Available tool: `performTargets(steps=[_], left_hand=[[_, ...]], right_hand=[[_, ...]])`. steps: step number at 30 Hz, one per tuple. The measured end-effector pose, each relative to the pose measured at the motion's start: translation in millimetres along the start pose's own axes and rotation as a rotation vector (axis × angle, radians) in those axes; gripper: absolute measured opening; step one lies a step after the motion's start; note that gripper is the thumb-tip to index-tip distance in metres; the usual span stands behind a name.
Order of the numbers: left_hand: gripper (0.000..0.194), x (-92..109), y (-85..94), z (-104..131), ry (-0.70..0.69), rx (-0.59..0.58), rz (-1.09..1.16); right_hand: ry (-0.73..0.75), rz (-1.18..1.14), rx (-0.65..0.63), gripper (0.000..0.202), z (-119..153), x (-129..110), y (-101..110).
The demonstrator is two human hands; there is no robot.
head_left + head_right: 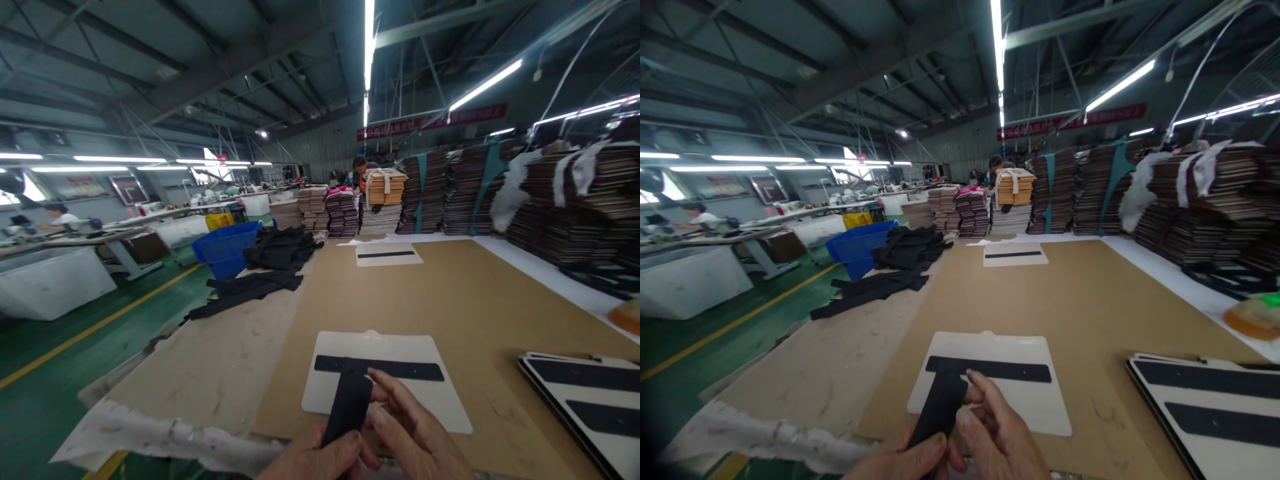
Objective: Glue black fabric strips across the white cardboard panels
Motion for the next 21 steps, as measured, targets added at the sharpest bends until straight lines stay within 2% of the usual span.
performTargets(steps=[3, 6, 8, 10, 12, 14, 16, 19, 21], left_hand=[[0.055, 9, -5.5, 2, -0.056, 0.015, 0.022], [0.06, 4, -11.3, -2, -0.068, 0.009, 0.039], [0.062, -5, -14.5, -9, -0.081, 0.036, 0.035], [0.063, -15, -16.6, -15, -0.098, 0.074, 0.021], [0.063, -22, -18.5, -19, -0.116, 0.085, -0.011], [0.063, -23, -20.5, -20, -0.124, 0.067, -0.05], [0.065, -18, -21.8, -18, -0.119, 0.062, -0.058], [0.064, -3, -24.6, -12, -0.133, 0.044, -0.072], [0.062, 5, -26.5, -8, -0.157, 0.033, -0.071]], right_hand=[[0.004, -0.016, -0.023, 0.065, -2, 4, -4], [0.026, 0.122, 0.004, 0.058, 7, 0, -3], [0.068, 0.223, 0.097, 0.057, 13, -2, 0], [0.144, 0.305, 0.25, 0.055, 17, -1, 6], [0.212, 0.341, 0.293, 0.048, 18, 3, 8], [0.219, 0.261, 0.266, 0.038, 15, 9, 7], [0.165, 0.061, 0.337, 0.037, 12, 15, 6], [0.072, -0.188, 0.51, 0.053, 10, 18, 2], [0.027, -0.197, 0.484, 0.06, 9, 17, -1]])
Point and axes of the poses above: each hand's wrist, its own z-axis away from the middle knuckle, its own y-axis out of the back of the hand, x = y × z, the point moved 3 cm from there along -z, towards the middle knuckle, and after that the axes turned 7 degrees about -z, right-handed, at the moved point
